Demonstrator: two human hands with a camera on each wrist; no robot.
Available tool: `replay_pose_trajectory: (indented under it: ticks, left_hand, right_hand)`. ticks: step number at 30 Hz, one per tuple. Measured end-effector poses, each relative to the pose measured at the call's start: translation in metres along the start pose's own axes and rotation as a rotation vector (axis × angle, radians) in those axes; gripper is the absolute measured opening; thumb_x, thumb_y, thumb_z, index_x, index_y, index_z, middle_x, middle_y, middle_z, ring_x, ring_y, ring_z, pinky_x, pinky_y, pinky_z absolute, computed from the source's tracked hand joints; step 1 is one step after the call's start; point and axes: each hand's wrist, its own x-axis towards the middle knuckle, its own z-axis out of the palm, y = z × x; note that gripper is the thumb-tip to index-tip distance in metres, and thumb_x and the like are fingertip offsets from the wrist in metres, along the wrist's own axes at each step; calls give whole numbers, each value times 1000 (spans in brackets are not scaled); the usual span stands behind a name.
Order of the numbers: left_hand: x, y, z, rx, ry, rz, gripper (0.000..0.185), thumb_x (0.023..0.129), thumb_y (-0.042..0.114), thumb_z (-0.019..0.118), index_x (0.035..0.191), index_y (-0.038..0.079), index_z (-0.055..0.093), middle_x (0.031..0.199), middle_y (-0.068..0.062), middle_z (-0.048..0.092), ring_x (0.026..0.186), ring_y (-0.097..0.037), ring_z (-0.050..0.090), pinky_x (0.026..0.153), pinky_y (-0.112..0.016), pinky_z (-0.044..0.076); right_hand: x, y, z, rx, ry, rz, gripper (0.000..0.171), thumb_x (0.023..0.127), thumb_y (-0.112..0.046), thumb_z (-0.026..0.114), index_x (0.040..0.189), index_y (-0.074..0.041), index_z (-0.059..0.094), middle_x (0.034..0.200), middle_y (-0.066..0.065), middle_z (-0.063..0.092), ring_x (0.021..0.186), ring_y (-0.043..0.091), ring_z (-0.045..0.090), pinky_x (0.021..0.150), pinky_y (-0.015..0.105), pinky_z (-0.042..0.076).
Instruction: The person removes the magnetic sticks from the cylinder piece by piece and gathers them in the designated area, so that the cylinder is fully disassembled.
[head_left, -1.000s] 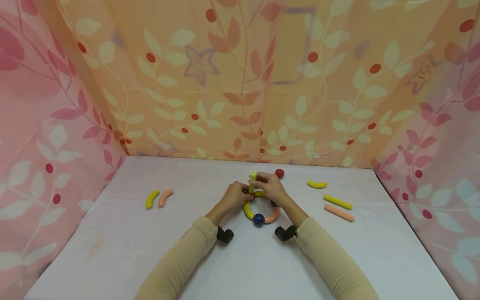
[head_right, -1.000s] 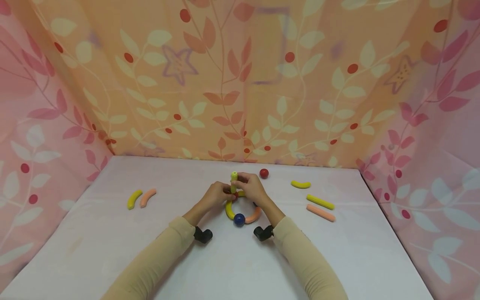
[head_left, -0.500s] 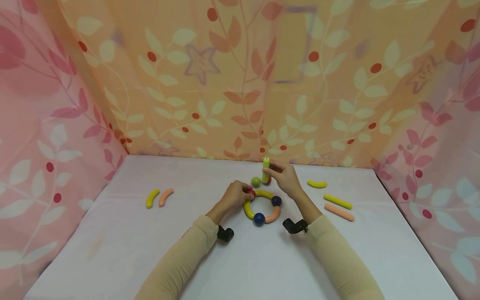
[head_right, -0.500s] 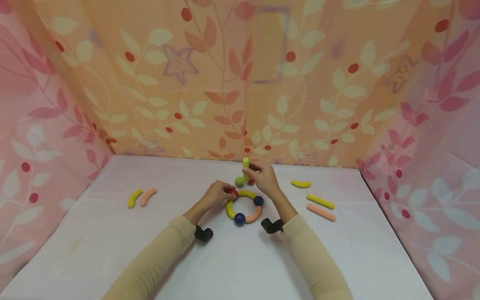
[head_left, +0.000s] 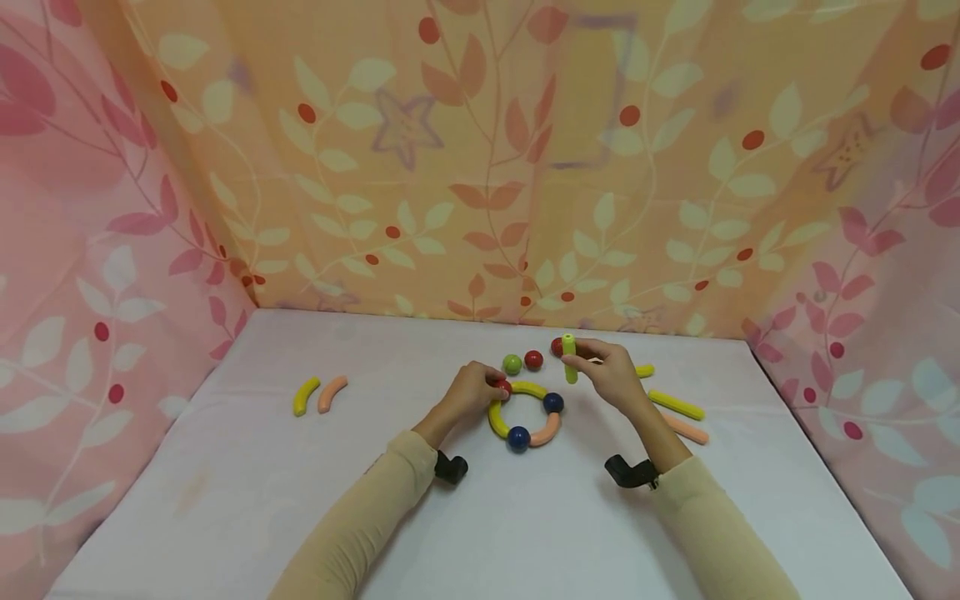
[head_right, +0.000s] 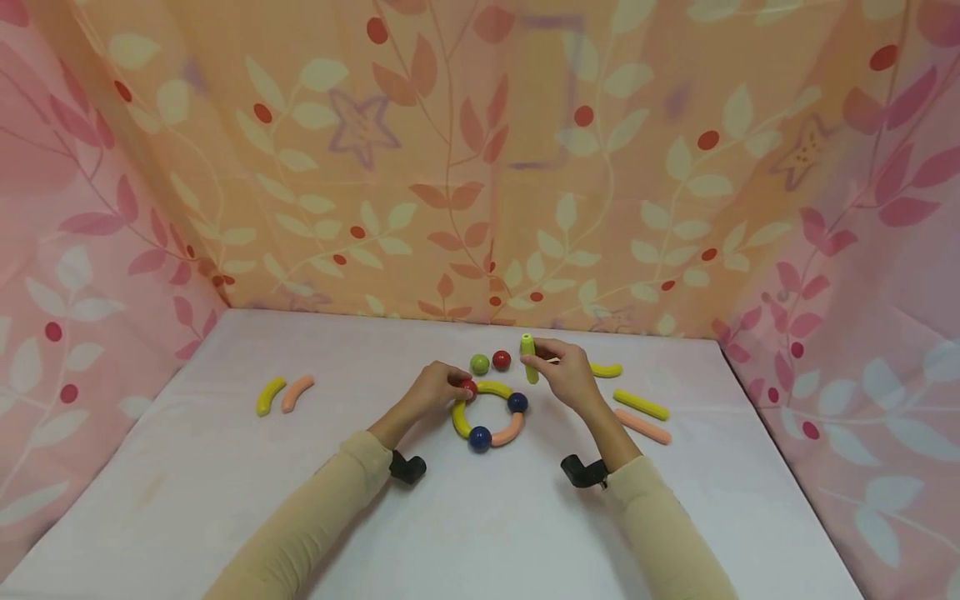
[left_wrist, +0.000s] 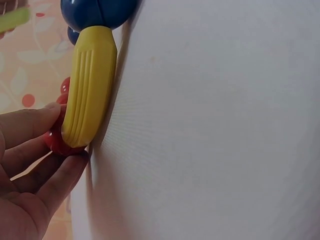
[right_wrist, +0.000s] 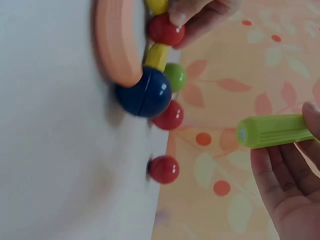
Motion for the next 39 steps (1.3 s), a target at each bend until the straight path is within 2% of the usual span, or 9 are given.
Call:
replay_pose_trajectory:
  ticks: [5,12,17,21,25,31,33,35,39]
  left_hand:
    - [1,1,0,-22,-5,-21,31,86,12,74,115,3,70,107,-10,70,98,-21,58,93,-34,53]
    - [0,2,0,-17,4,-15,31,86,12,74,115,3,71,107,-10,71,99,-21,58,94,-35,52]
    - [1,1,0,-5,10,0,31,86,12,74,114,3,71,106,-10,71,97,-20,58,92,-34,52]
    - [1,0,0,5,7,1,30,85,13,75,114,3,71,105,-10,70,96,-20,57,90,-33,53]
    - [1,0,0,4,1,1,31,86,13,74,114,3,71,106,-10,70,96,-21,57,90,-33,53]
    - [0,1,0,1,-5,3,30,86,12,74,114,3,71,107,-10,70,97,-21,57,92,-34,53]
    - [0,2,0,0,-5,-8,31,86,12,74,115,3,71,108,-11,70,98,-22,57,94,-35,53]
    - [0,2,0,-2,-3,-19,31,85,12,74,115,3,71,110,-11,70,100,-23,57,95,-35,52]
    - [0,1,1,4,3,-24,31,85,12,75,115,4,71,112,-11,70,102,-23,57,97,-36,52]
  right_hand:
    - [-12,10,-14,-116,-29,3,38,91,-23,69,122,-2,66,107,17,72,98,31,67,85,43,56]
    - [-29,20,-35,-255,-108,1,36,90,-19,70,118,3,67,103,17,72,91,28,68,73,34,58]
    - [-41,29,-49,-380,-180,17,33,88,-15,71,114,5,68,92,11,72,84,22,65,65,26,52]
    - [-54,42,-58,-473,-222,33,30,87,-14,72,110,5,70,85,6,70,77,16,59,64,27,46]
    - [-65,56,-67,-565,-255,77,31,85,-13,71,108,7,70,81,7,64,73,17,51,64,31,43]
    - [-77,69,-76,-658,-333,180,22,81,-12,72,99,1,72,83,9,64,75,20,51,67,38,44]
    - [-79,70,-78,-688,-351,179,10,80,-12,73,87,-4,71,76,5,59,71,20,49,66,37,42]
    - [-81,70,-79,-716,-367,181,5,80,-12,73,82,-8,70,73,3,57,70,20,48,66,37,41]
    - [-83,72,-80,-745,-381,198,6,80,-13,74,80,-8,70,72,5,58,71,22,51,67,39,42]
